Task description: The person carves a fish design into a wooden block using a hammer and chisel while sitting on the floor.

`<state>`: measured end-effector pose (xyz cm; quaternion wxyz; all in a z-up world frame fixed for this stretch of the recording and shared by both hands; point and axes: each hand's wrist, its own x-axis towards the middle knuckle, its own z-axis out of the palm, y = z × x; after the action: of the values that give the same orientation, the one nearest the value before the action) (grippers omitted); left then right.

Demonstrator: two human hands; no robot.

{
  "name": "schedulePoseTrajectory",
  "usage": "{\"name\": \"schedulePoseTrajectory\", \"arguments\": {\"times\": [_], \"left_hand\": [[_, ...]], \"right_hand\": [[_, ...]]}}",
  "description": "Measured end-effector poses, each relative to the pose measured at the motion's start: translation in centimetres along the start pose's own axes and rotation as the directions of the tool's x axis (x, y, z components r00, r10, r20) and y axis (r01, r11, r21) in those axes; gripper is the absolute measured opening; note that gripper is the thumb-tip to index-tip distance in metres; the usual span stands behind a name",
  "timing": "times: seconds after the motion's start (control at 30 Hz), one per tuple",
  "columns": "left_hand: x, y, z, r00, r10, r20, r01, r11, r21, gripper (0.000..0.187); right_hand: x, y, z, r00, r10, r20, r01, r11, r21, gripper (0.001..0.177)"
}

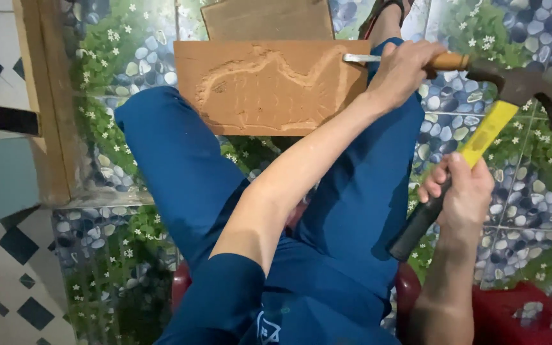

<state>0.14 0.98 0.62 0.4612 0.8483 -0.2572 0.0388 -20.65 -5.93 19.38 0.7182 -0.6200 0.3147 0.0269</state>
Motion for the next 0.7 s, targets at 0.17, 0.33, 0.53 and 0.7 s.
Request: {"name": "schedulePoseTrajectory", "arguments": {"times": [0.17,0.33,0.53,0.7], "left_hand": [[-0.2,0.0,-0.2,1.0,-0.001,0.021,0.002,0.999,-0.039,0.05],[0.4,-0.6,0.3,0.998,-0.06,-0.003,0.06,0.998,0.014,0.046],[0.4,-0.8,0.3,1.0,-0.023,-0.017,0.023,0.999,-0.024,0.053],[0.2,0.3,-0.7,0.998,-0.058,0.024,0.058,0.998,-0.018,0.055]], "right_hand": [[0.8,0.1,-0.8,0.997,-0.035,-0.07,0.042,0.994,0.101,0.014],[0.2,-0.9,0.1,0.994,0.11,-0.013,-0.109,0.994,0.025,0.008],[0.3,-1.0,-0.3,0.999,-0.041,-0.02,0.042,0.999,0.028,0.012],[-0.2,-1.0,0.5,0.999,0.041,0.021,-0.041,0.999,0.034,0.018]]}}
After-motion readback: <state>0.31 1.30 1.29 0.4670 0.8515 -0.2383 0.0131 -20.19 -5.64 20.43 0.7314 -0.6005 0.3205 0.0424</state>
